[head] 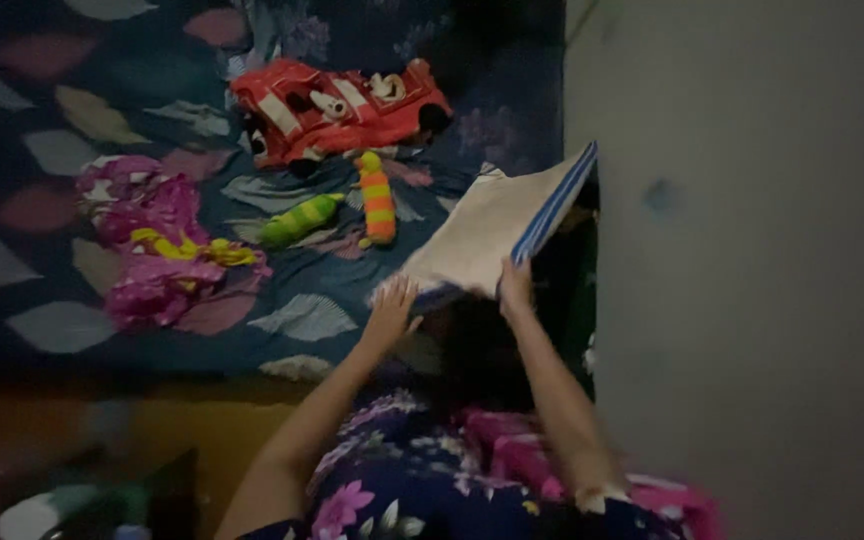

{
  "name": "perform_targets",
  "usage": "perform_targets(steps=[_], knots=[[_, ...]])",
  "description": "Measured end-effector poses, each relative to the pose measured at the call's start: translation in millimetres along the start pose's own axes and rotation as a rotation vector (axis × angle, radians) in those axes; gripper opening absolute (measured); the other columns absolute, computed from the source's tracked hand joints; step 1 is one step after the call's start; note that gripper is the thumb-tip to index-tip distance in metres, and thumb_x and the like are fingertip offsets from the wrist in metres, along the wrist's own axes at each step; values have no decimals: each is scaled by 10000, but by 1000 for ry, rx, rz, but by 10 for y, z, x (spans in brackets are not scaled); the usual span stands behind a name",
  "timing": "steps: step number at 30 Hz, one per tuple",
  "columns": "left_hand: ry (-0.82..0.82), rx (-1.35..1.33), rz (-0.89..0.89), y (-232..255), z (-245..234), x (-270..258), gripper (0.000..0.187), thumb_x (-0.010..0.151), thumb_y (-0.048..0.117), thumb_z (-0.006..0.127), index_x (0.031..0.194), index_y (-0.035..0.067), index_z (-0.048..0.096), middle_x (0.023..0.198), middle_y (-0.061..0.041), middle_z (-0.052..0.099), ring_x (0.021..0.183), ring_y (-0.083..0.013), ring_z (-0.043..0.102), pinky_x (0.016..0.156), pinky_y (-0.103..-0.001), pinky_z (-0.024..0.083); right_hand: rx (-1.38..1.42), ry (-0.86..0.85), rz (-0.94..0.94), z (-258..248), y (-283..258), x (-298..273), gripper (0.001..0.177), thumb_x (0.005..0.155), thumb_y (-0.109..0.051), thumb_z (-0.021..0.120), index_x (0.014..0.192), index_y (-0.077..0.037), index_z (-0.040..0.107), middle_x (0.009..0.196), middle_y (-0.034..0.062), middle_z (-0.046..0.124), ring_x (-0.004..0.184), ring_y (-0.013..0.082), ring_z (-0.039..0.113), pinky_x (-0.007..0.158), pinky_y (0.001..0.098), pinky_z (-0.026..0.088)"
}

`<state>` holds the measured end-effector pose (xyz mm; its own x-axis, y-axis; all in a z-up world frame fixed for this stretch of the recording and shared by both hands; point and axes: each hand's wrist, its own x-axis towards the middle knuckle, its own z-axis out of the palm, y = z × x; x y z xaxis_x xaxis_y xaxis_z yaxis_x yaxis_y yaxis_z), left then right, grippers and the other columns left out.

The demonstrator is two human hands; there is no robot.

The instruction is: Arranging and folding pillowcases and linens on a bed.

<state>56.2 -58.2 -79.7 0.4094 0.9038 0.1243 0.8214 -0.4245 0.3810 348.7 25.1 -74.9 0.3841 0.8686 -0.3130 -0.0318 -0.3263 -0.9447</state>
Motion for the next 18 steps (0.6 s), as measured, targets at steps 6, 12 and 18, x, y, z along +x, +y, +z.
perform_targets(steps=[6,12,18], knots=[[49,-35,-80,-362,-955,70,1105,824,454,807,1614,-9,189,1664,-238,177,1530,-463,143,1183,-676,152,343,-33,136,334,-1585,-162,493,1003,-298,582,1401,-18,499,1251,102,652,1105,260,663,939,437,564],[328,364,-151,-864,-2467,433,794,786,243,744,1530,186,474,1462,-121,506,1477,-401,335,1132,-724,197,718,-286,248,66,-1841,-314,425,1036,-290,596,1327,20,591,1215,160,683,1026,310,700,857,459,604],[321,172,186,-1743,-1885,570,280,911,121,629,1175,176,704,1149,-51,681,1063,-307,616,905,-492,449,825,-385,406,114,-233,110,356,1028,-307,606,1225,-14,657,1138,152,725,1016,321,692,932,461,590]])
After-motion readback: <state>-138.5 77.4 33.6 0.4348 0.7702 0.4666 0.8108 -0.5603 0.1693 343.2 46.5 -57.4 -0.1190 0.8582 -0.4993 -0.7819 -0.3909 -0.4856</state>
